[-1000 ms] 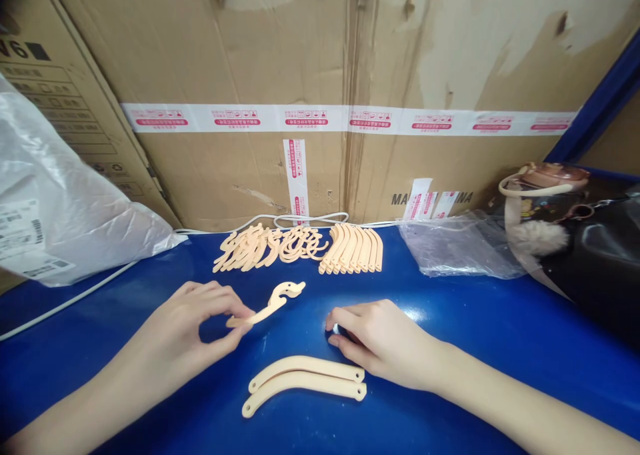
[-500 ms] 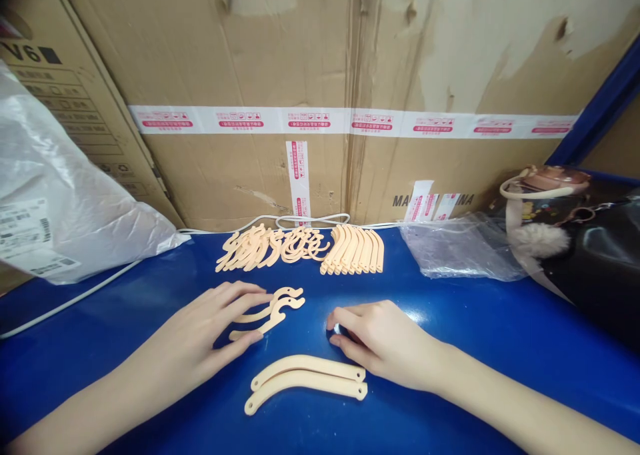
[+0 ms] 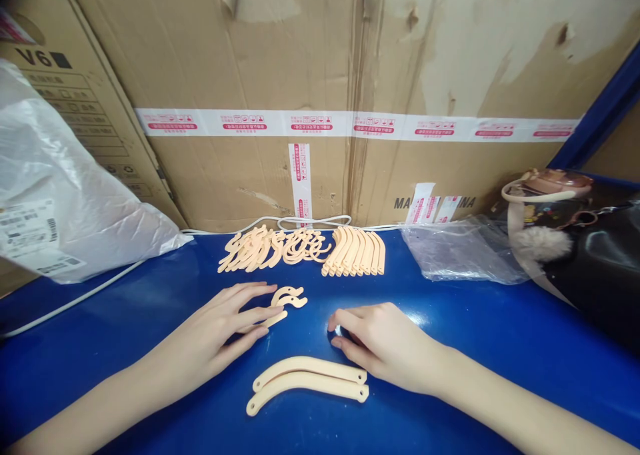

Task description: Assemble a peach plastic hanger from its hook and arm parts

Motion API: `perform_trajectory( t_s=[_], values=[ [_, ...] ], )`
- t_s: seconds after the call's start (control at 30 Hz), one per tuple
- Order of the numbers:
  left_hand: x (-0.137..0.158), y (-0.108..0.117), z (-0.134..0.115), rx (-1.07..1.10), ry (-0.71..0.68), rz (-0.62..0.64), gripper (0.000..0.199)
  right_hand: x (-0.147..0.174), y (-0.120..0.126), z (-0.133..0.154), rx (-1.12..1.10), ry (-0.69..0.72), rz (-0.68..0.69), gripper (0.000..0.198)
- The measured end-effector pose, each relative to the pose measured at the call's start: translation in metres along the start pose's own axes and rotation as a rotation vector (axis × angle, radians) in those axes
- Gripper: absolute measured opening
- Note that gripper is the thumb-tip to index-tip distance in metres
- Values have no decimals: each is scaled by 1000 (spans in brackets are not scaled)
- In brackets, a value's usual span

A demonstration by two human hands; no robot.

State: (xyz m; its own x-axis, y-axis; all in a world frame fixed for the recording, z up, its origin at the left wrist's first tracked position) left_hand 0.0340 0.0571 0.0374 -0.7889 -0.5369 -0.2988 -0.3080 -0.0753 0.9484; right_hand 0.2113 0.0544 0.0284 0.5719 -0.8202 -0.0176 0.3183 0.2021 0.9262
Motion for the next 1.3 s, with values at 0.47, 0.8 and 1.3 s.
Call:
perform_trajectory(
  t_s=[0.47, 0.8, 1.3],
  values=[
    [-1, -9, 5, 17, 34, 50, 39, 0, -2, -2, 6, -21, 7, 17],
    [1, -9, 3, 19, 3, 55, 40, -5, 4, -5, -128, -81, 17, 18],
    [-1, -20, 2, 126, 43, 142, 52, -119, 51, 16, 506, -14, -232, 19]
  ],
)
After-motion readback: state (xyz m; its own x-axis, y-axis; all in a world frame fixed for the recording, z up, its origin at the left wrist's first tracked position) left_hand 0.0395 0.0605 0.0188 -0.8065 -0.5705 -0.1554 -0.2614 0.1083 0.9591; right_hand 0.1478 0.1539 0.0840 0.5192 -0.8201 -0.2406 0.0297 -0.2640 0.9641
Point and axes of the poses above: each hand's wrist, its own x-axis away from the middle knuckle, its own y-axis out of the back of the hand, z = x × y, the point moved 8 cm from there along -x, towards the middle knuckle, and after that the axes turned 14 degrees about -y, right-handed, at the moved point
